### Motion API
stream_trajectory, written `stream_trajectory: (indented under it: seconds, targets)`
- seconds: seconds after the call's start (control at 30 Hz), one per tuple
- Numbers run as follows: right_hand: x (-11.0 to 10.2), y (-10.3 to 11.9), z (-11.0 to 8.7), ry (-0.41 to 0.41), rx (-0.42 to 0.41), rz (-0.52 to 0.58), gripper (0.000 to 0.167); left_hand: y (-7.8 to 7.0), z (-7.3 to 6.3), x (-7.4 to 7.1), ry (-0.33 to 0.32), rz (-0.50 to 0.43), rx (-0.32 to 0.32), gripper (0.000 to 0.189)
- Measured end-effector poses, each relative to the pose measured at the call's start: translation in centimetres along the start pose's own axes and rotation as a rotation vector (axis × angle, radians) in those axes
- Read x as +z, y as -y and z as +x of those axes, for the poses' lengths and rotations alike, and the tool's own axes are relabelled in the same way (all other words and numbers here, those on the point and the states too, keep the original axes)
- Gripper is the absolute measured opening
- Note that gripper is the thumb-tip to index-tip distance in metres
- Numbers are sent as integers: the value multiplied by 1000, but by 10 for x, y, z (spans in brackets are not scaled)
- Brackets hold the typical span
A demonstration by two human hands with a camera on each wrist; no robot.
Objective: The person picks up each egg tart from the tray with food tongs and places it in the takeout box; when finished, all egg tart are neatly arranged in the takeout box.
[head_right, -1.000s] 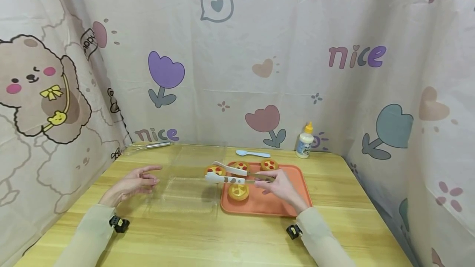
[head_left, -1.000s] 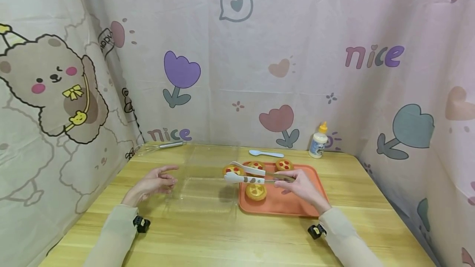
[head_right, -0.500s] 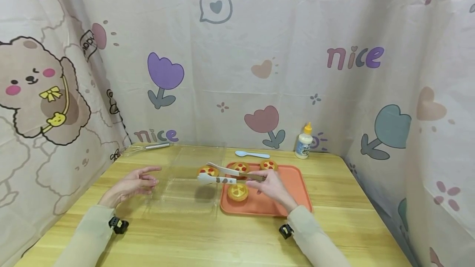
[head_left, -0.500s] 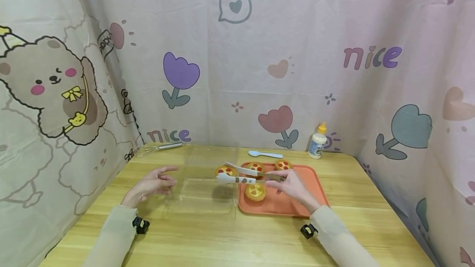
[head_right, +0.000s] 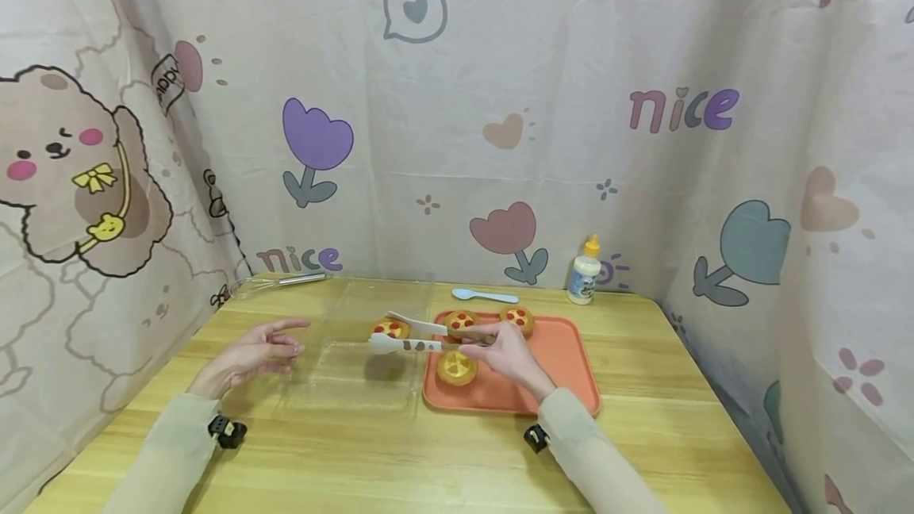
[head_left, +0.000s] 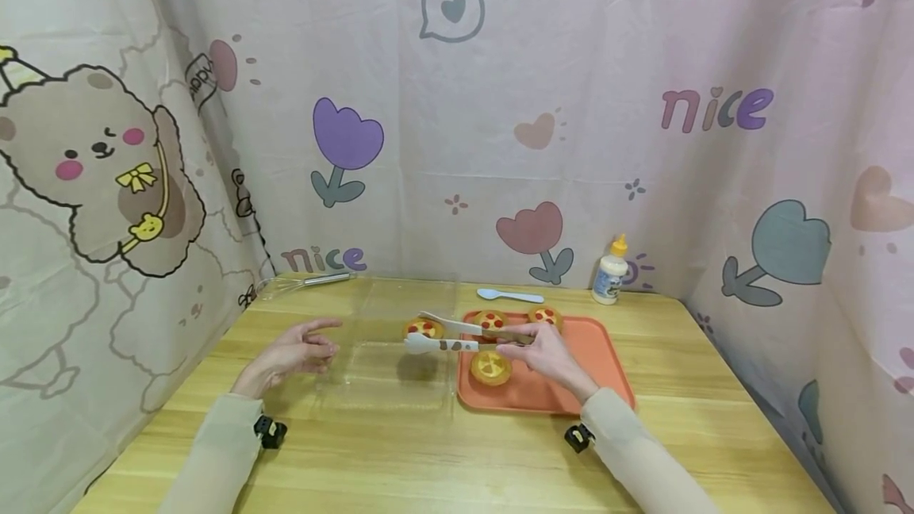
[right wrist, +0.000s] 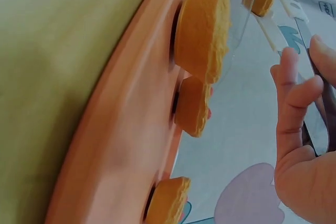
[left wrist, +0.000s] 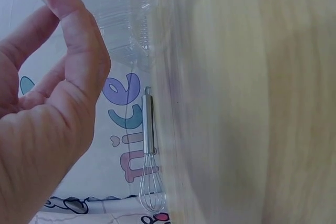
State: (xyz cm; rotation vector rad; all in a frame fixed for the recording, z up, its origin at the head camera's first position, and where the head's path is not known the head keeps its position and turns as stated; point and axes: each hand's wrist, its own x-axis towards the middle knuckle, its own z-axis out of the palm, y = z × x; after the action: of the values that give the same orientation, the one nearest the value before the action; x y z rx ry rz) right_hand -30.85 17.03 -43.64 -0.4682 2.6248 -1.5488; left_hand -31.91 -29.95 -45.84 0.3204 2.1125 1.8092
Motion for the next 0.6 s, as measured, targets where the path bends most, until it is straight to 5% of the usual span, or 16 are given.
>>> stream_trajectory:
  seconds: [0.43,0.6]
  targets:
    - [15,5,12,73,-112,-76,36,1,1,3,-16,-8,-5,74]
    - [22,10,14,59,-85,-65,36,-1,0,2,-17,11,-9,74]
